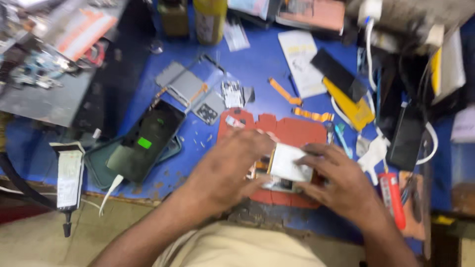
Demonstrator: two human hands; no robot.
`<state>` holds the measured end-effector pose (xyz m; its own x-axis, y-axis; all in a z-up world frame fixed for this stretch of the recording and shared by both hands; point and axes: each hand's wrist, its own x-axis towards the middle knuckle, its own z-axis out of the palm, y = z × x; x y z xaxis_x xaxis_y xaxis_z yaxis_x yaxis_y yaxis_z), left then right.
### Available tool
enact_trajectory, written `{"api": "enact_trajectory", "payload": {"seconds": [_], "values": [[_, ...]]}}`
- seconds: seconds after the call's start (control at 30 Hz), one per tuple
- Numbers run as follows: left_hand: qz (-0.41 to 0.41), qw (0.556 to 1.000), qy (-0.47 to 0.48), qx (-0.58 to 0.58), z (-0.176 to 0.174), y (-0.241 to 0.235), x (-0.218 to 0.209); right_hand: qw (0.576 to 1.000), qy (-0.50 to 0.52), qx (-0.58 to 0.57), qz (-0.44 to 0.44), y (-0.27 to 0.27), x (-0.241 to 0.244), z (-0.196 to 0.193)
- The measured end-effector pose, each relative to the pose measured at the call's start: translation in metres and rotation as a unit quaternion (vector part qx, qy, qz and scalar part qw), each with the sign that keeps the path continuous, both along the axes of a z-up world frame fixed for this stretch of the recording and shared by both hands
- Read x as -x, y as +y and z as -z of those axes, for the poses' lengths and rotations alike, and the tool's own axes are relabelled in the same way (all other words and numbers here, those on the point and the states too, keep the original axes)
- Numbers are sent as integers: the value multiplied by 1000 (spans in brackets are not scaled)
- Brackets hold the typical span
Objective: The person removes the battery from a disassembled smartphone, then uses tweezers to lift and reposition a small internal component. They handle a ribbon cable and connect it to the motherboard, then place the battery back into the phone chassis.
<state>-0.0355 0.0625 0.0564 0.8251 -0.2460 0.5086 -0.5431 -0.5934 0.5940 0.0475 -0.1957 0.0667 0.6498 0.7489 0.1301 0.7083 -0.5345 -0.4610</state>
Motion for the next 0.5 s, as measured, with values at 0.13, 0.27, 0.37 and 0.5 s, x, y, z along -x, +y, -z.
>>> {"api": "enact_trajectory", "payload": {"seconds": [0.13,0.27,0.37,0.5], "values": [[-49,997,53,-23,42,10,14,1000,1,20,-20,-7,1,14],[-33,993,95,-62,49,7,18,997,-7,-18,-76,0,1,17],[-37,990,114,-74,44,5,20,996,10,-17,-83,1,1,22],[-37,988,123,-83,45,4,18,997,15,2,-79,2,1,23]]}}
